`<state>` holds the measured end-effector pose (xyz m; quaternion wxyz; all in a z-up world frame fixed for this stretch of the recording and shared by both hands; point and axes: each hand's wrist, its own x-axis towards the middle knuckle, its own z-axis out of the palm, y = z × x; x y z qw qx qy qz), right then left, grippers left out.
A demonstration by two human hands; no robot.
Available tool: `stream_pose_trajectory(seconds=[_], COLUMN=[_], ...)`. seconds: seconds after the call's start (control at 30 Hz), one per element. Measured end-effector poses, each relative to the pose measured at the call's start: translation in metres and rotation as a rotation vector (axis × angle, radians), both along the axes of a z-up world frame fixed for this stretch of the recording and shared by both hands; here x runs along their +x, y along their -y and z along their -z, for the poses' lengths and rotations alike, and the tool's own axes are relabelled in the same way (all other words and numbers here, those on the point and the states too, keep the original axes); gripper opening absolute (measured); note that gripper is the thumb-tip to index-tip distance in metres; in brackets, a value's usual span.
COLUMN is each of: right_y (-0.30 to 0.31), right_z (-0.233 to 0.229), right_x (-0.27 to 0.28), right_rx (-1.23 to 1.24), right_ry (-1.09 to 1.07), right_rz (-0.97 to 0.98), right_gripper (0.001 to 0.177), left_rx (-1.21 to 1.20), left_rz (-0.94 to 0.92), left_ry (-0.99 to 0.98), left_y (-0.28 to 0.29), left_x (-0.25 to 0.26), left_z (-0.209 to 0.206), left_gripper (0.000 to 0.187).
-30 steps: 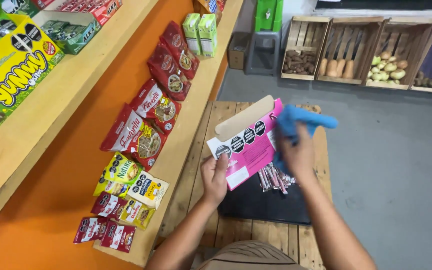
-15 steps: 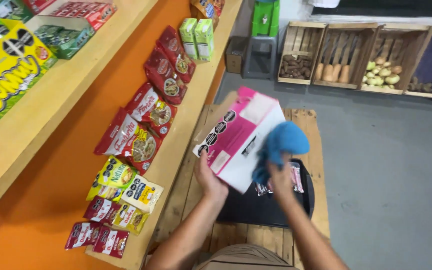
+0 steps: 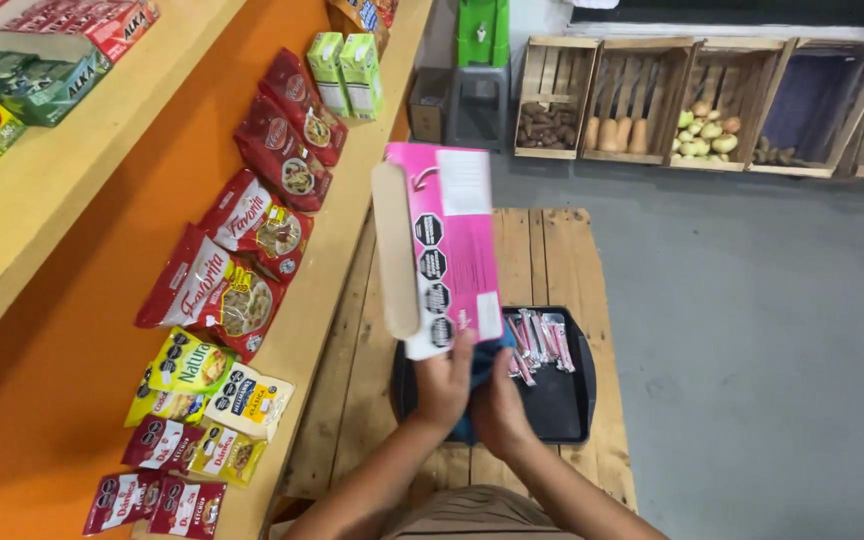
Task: The person is organizing various snack packets by wiping them with a blue cloth and placing them into boxes and onto a display tray in a grocery store.
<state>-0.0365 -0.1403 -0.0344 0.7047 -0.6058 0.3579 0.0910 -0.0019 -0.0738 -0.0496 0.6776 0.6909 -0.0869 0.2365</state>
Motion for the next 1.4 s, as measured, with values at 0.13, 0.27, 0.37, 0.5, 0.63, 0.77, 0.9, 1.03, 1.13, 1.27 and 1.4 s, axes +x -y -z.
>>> stream_pose_trajectory(seconds=[0.13,0.27,0.37,0.5,0.63,0.77,0.9,1.03,1.13,1.27,1.4], right_y=[0.002,0.003,0.005,0.047,0.069,0.103,0.113,0.131,0.153,0.182,0.216], right_z=[-0.012,-0.014,-0.011,0.066,0.051,0.039,0.05,0.086,0.091,0.082,0.154], right_x=[0.0,-0.006,-0.009,0.023,0.037,0.034,0.041,0.056,0.047,0.018,0.004], right_rx=[0.191,0.448,0.483,0.382,0.021,-0.396,-0.505,-0.574,-0.631,-0.81,-0.913], right_ry=[0.166,0.373,0.273,0.231,0.152,0.241,0.158,0.18,0.096,-0.159,-0.251], right_rz=[0.048,0.109,0.105,0.106,0.097,0.007,-0.054,-0.174,-0.265,-0.434,-0.528], right_gripper=[0.062,0.079,0.069,0.054,0.052,0.072,0.057,0.04,0.041,0.054,0.052], left_rx=[0.509,0.854,1.214,1.237,1.057,0.578,0.54,0.134,0.126,-0.039,-0.166], left_rz=[0.082,0.092,0.127,0.297,0.366,-0.12,0.075,0.415,0.291,0.016,-0.019], left_ry=[0.18,0.145,-0.059,-0.114,0.092,0.393,-0.063,-0.398,-0.557,-0.776,-0.977], left_y=[0.007,0.02,0.025,0.024,0.0,-0.064,-0.107,-0.12,-0.135,-0.16,-0.169], left_x=[0.001,0.025,0.014,-0.006,-0.041,-0.042,0.001,0.021,0.021,0.019,0.015], left_z=[-0.006,0.056,0.015,0.002,-0.042,-0.112,-0.097,-0.021,0.031,0.085,0.163], left_gripper=[0.033,0.037,0.044,0.057,0.05,0.016,0.099,0.076,0.065,0.069,0.074])
